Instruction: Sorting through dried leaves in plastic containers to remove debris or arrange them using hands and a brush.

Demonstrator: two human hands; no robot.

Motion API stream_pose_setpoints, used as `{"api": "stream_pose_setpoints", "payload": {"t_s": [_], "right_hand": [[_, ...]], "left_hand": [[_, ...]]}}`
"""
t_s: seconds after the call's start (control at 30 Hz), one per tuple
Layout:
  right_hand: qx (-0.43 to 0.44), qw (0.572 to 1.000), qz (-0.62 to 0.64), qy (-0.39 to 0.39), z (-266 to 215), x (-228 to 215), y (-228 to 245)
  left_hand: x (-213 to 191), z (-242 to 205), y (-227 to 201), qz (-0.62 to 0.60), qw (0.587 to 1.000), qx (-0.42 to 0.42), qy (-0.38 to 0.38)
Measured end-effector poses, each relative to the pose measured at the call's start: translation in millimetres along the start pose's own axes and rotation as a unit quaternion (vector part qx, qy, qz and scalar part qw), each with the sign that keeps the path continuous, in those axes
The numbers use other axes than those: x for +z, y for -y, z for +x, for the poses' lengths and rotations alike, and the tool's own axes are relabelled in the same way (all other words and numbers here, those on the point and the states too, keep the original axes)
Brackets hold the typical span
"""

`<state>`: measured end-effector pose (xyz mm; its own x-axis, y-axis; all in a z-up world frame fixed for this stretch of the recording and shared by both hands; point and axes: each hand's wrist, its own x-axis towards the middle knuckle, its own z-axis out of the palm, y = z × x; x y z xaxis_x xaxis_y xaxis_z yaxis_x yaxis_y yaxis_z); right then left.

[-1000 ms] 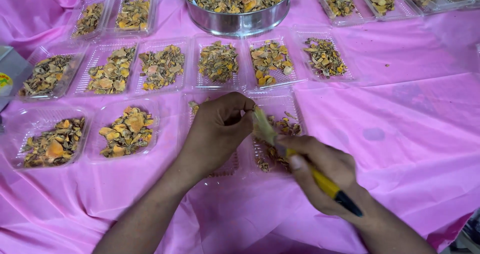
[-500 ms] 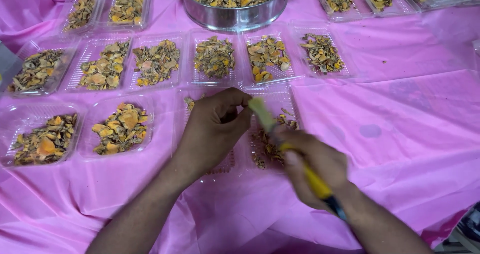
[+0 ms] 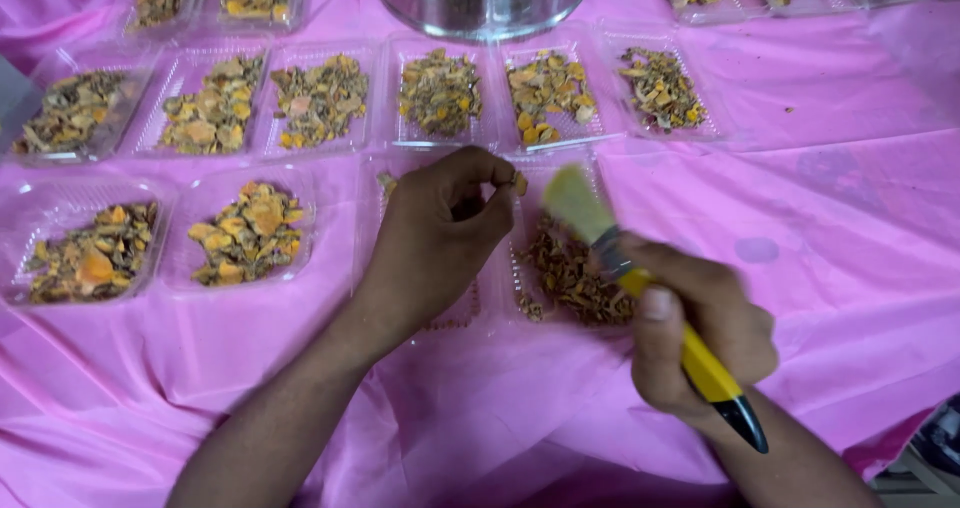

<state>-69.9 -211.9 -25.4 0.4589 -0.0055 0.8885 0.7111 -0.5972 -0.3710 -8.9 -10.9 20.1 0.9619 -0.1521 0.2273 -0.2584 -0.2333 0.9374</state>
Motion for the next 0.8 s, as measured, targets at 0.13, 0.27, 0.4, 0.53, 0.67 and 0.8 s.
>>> {"api": "stream_pose_setpoints", "payload": {"t_s": [0.13, 0.27, 0.4, 0.53, 0.67, 0.8], "right_hand": [[0.049, 0.98, 0.023, 0.189, 1, -2, -15], [0.066, 0.972, 0.134, 0.179, 25, -11, -35], [0.102, 0.973, 0.168, 0.121, 41, -19, -53], [0.065, 0.973, 0.086, 0.203, 46, -18, -69], [0.074, 0.956, 0.113, 0.26, 40, -16, -86], [0.081, 0.93, 0.036, 0.356, 37, -14, -83]], "left_hand": [[2, 0, 7, -0.014, 0.999, 0.044, 0.004], [-3, -2, 0, 0.106, 0.987, 0.114, -0.049], [-3, 7, 22, 0.311, 0.94, 0.125, -0.06], [-1, 12, 49, 0.441, 0.878, 0.17, -0.076], [-1, 12, 54, 0.626, 0.755, 0.186, -0.057], [1, 12, 56, 0.587, 0.779, 0.214, -0.052]]}}
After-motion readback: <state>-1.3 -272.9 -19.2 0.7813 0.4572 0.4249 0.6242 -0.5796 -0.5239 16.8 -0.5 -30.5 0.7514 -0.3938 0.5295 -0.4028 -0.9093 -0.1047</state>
